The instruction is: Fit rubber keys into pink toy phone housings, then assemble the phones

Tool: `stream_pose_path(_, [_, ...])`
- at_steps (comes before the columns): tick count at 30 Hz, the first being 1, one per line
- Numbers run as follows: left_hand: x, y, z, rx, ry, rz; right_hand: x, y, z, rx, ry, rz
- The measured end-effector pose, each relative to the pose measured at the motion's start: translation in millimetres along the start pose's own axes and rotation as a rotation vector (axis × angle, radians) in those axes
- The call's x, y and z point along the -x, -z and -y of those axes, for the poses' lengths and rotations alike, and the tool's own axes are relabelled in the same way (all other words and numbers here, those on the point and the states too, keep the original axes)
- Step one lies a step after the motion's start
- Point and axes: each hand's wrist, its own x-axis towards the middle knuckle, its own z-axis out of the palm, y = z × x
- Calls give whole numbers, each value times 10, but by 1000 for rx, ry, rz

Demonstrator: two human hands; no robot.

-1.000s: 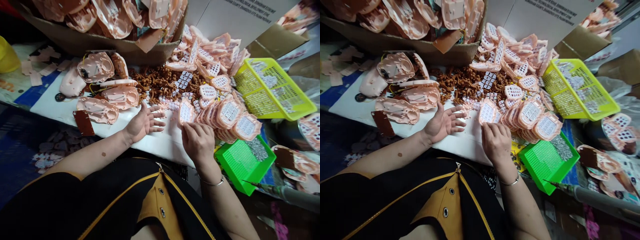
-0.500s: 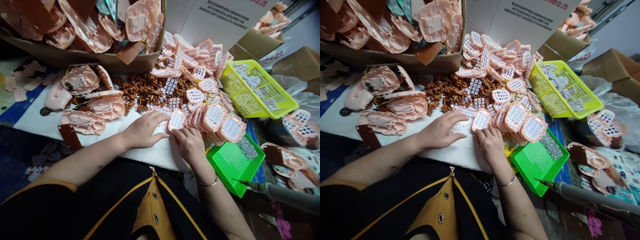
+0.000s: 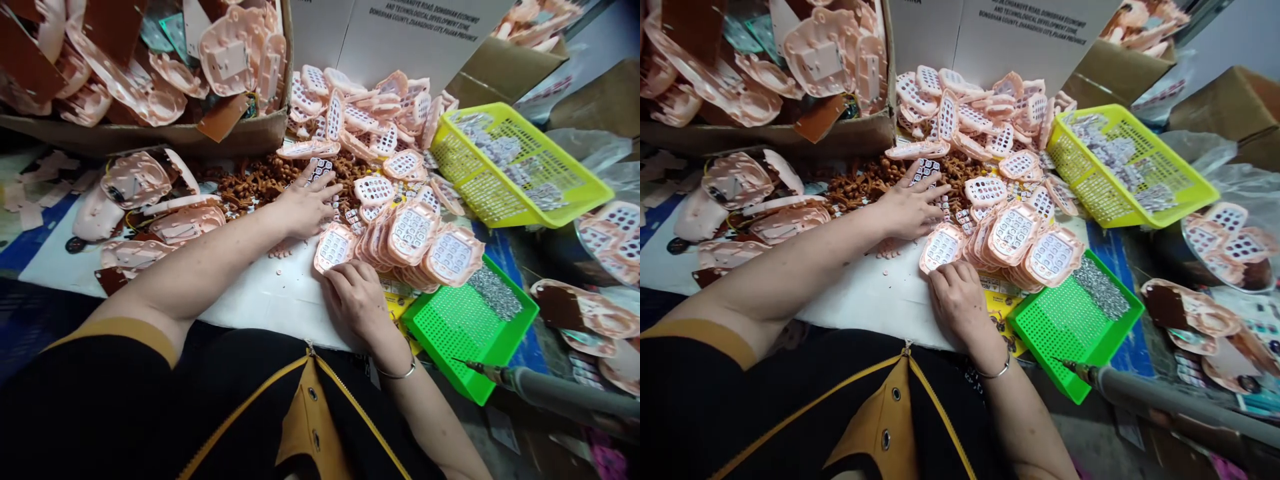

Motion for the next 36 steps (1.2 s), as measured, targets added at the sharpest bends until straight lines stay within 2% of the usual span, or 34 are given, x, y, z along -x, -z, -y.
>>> stream_pose_path(6, [22,84,148,-50,63,6,4,14,-5,-60,27,-7])
stream_pose_path(9, [1,134,129,-42,74,0,7,4,-10,-73,14,-18])
stream_pose_path(11, [-52,162,85,-18,36,-16,6,-14,-14,-82,14,-37])
stream_pose_path(14, [-216,163,4,29,-58,-3,6,-47,-16,-95,22,-55])
stream_pose_path(17, [-445,97,-48,40,-152,108,18,-77,-17,-105,20,-34])
stream_pose_path(20, [-633,4,-45,-21,-187,200,35,-96,-20,-119,16,-3])
stream_pose_path(22, [-693,-46,-19,-45,-189,208,39,-99,-22,-116,13,2])
stream_pose_path(28, [-638,-97,52,87,-169,94,13,-77,-2,-94,16,-12])
stream_pose_path(36, [-580,-19,139,238,3,-95,-67,-94,11,-34,-38,7])
